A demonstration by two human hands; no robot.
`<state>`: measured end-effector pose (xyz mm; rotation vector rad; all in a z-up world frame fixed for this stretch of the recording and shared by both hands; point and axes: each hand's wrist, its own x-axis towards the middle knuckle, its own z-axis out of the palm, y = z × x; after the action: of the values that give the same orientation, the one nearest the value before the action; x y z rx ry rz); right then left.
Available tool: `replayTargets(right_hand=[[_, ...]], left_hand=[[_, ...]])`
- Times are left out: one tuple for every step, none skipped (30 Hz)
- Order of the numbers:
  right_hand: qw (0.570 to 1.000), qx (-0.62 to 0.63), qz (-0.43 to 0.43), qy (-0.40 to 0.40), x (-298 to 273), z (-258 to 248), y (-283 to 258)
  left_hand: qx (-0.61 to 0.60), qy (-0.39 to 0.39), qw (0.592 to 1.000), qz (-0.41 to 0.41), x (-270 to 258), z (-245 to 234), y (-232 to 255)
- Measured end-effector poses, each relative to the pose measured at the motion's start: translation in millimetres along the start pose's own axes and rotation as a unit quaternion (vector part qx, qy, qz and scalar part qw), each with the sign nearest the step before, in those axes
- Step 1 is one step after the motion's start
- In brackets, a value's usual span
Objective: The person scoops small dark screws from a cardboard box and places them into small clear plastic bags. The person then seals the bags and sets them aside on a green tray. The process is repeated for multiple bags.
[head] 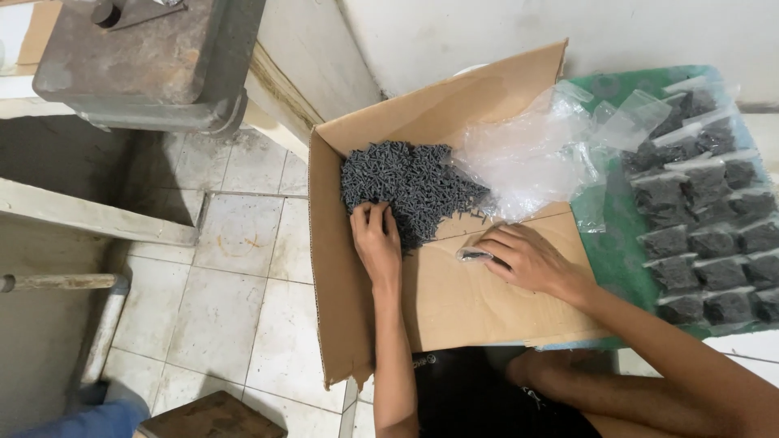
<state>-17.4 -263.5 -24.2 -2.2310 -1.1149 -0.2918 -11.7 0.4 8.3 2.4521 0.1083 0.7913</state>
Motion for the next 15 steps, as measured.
replayTargets(right_hand=[[1.0,0.0,-0.001,-0.003,-0.4,1.2,1.7],[1.0,0.002,-0.001,-0.002,0.4,1.6,0.7],[1.0,-0.003,0.001,-0.003,0.7,0.9,-0.4],[1.0,-0.007,0.003,-0.004,1.2,-0.2,-1.7],[1.0,-0.01,0.0,-0.002,3.2,-4.8,-5.9],[1.0,0.0,0.007,-0.009,5.4,-9.6,-10.1],[1.0,0.009,0.013,-0.014,9.7,-14.1,-12.9],[1.0,0.006,0.009,-0.011,11.8,-12.3,-6.6],[1.0,0.011,0.014,-0.014,8.0,-8.8,-5.4],[1.0,0.017,0.018,-0.018,3.7,-4.9,-3.5],[0.999,0.02,0.025,-0.019,-0.1,-0.6,-3.1],[1.0,0.011,0.02,-0.018,-4.2,3.4,-2.7],[1.0,-0.006,0.009,-0.013,-1.6,4.1,5.4],[1.0,-0.011,0.011,-0.01,-2.0,1.8,2.3],[1.0,-0.002,0.017,-0.014,-0.8,0.2,-0.5]], left_hand=[[0.021,-0.011,1.0,0.012,-1.0,-2.7,2.1],[0.022,-0.012,1.0,0.013,-3.4,-2.6,1.0],[0.024,-0.018,0.999,0.012,-6.1,-2.3,0.8],[0.026,-0.024,0.999,0.011,-8.7,-2.4,0.8],[0.025,-0.02,0.999,0.012,-11.6,-3.3,1.5],[0.004,-0.01,1.0,0.007,-14.2,-4.2,2.3],[-0.018,0.002,1.0,0.003,-14.6,-4.4,2.3],[-0.018,0.008,1.0,0.006,-8.3,-1.0,1.5],[-0.027,0.028,0.999,0.004,-8.3,0.1,0.8],[-0.035,0.049,0.998,0.001,-8.6,2.2,0.0],[-0.035,0.041,0.999,0.0,-4.3,0.8,1.8],[-0.028,0.052,0.998,0.002,-0.1,-0.4,4.0],[-0.024,0.072,0.997,0.01,13.3,3.3,7.3],[-0.028,0.073,0.997,0.014,17.2,4.0,10.6],[-0.01,0.068,0.997,0.032,22.2,3.9,13.1]])
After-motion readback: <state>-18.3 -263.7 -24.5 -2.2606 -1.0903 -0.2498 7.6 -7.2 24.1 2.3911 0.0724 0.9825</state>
